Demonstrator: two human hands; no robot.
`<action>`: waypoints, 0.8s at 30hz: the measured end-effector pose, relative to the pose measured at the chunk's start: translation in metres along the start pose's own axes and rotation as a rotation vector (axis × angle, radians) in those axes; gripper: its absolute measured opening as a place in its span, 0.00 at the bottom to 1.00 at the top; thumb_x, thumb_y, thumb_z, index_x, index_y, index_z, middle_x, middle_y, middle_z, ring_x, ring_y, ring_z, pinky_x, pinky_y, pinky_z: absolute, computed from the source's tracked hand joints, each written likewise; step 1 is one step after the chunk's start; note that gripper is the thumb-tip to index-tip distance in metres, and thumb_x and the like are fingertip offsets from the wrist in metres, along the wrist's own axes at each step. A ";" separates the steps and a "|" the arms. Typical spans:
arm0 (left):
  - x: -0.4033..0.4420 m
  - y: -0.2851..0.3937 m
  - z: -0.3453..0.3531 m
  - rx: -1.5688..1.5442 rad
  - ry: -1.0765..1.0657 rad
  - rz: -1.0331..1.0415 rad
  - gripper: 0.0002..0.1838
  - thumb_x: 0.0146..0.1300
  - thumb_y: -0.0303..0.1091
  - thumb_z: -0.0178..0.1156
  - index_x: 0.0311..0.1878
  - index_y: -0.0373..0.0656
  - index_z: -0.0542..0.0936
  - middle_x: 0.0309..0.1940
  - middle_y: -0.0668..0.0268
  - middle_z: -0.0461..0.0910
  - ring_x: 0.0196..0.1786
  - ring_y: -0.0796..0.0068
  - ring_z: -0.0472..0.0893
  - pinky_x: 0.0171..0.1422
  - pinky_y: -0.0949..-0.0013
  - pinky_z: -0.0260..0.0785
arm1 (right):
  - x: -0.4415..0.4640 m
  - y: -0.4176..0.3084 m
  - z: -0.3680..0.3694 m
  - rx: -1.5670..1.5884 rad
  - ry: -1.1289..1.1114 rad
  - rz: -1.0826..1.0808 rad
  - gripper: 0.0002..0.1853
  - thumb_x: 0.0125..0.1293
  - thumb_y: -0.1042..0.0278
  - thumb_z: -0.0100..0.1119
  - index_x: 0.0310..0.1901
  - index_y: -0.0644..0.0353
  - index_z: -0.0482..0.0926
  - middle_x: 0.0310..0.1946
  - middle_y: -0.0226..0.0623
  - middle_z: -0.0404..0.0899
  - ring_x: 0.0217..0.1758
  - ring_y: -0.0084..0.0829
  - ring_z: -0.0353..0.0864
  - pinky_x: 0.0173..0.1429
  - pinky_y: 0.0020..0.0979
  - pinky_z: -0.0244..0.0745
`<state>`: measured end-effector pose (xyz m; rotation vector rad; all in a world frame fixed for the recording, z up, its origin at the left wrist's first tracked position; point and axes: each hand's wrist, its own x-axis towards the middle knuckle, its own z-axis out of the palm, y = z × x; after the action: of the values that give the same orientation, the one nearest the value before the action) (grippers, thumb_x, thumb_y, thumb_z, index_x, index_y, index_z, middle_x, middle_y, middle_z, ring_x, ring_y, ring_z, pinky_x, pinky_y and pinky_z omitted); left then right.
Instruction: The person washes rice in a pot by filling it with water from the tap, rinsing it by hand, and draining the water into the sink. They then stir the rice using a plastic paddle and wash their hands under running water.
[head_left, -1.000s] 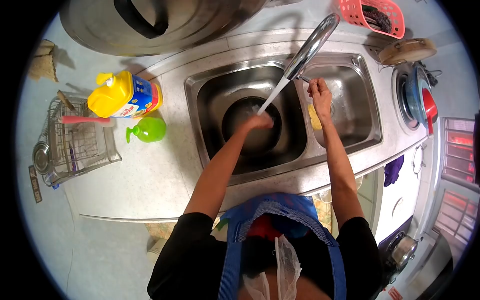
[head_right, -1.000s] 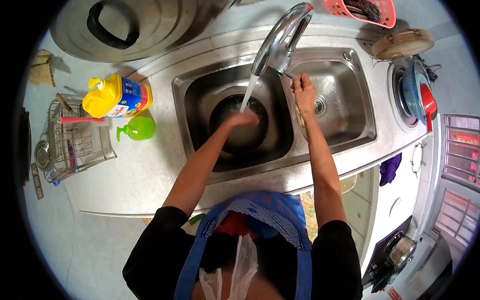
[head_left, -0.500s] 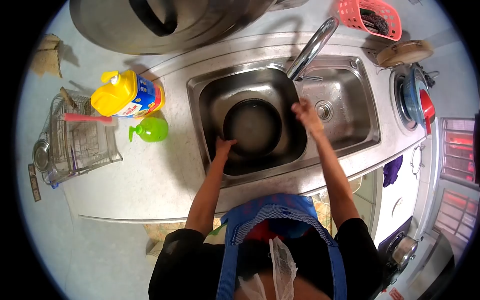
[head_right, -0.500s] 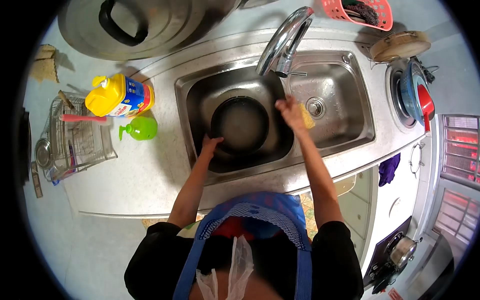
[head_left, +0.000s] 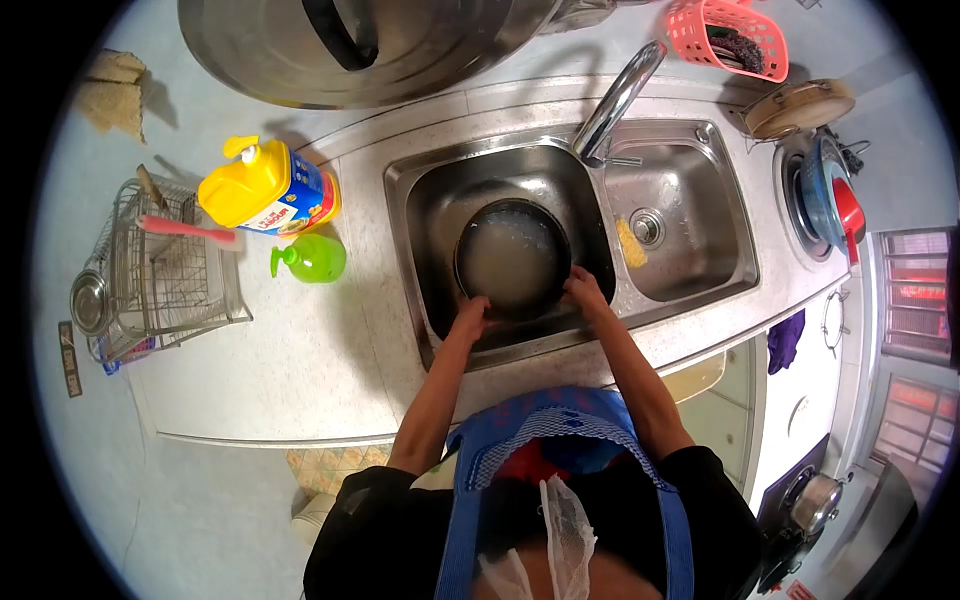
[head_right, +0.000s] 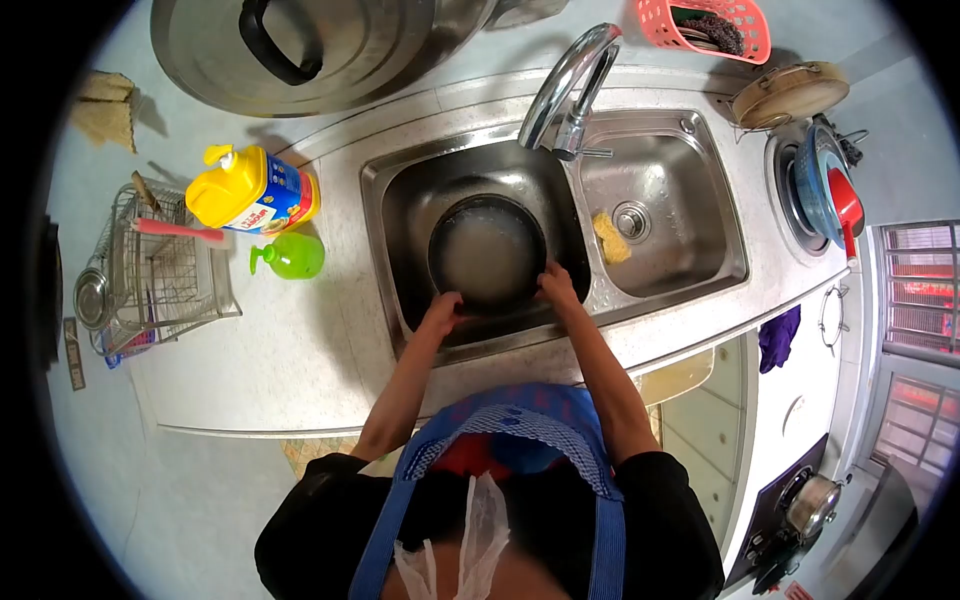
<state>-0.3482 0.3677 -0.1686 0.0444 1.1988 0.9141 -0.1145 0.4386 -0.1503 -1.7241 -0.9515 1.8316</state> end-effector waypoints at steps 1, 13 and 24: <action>-0.012 0.005 0.006 0.000 0.000 -0.001 0.27 0.44 0.21 0.46 0.53 0.37 0.58 0.45 0.56 0.65 0.47 0.56 0.69 0.44 0.44 0.70 | -0.004 0.001 0.002 0.000 0.001 0.001 0.26 0.50 0.76 0.45 0.55 0.64 0.63 0.39 0.34 0.73 0.38 0.29 0.73 0.37 0.29 0.72; -0.125 0.070 0.056 0.245 0.155 0.237 0.47 0.48 0.24 0.47 0.63 0.37 0.25 0.60 0.48 0.51 0.51 0.61 0.68 0.49 0.62 0.68 | -0.078 -0.052 0.024 0.362 -0.157 -0.168 0.30 0.47 0.84 0.38 0.57 0.62 0.59 0.51 0.34 0.68 0.50 0.29 0.70 0.50 0.32 0.69; -0.136 0.089 0.047 0.611 0.347 0.651 0.42 0.49 0.23 0.45 0.65 0.33 0.33 0.53 0.54 0.61 0.38 0.73 0.68 0.45 0.77 0.63 | -0.096 -0.069 0.047 0.448 -0.248 -0.290 0.26 0.45 0.87 0.38 0.49 0.57 0.64 0.46 0.24 0.67 0.31 0.17 0.66 0.37 0.18 0.64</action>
<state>-0.3705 0.3606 -0.0011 0.8348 1.8056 1.1029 -0.1586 0.4064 -0.0355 -1.0552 -0.7578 1.9071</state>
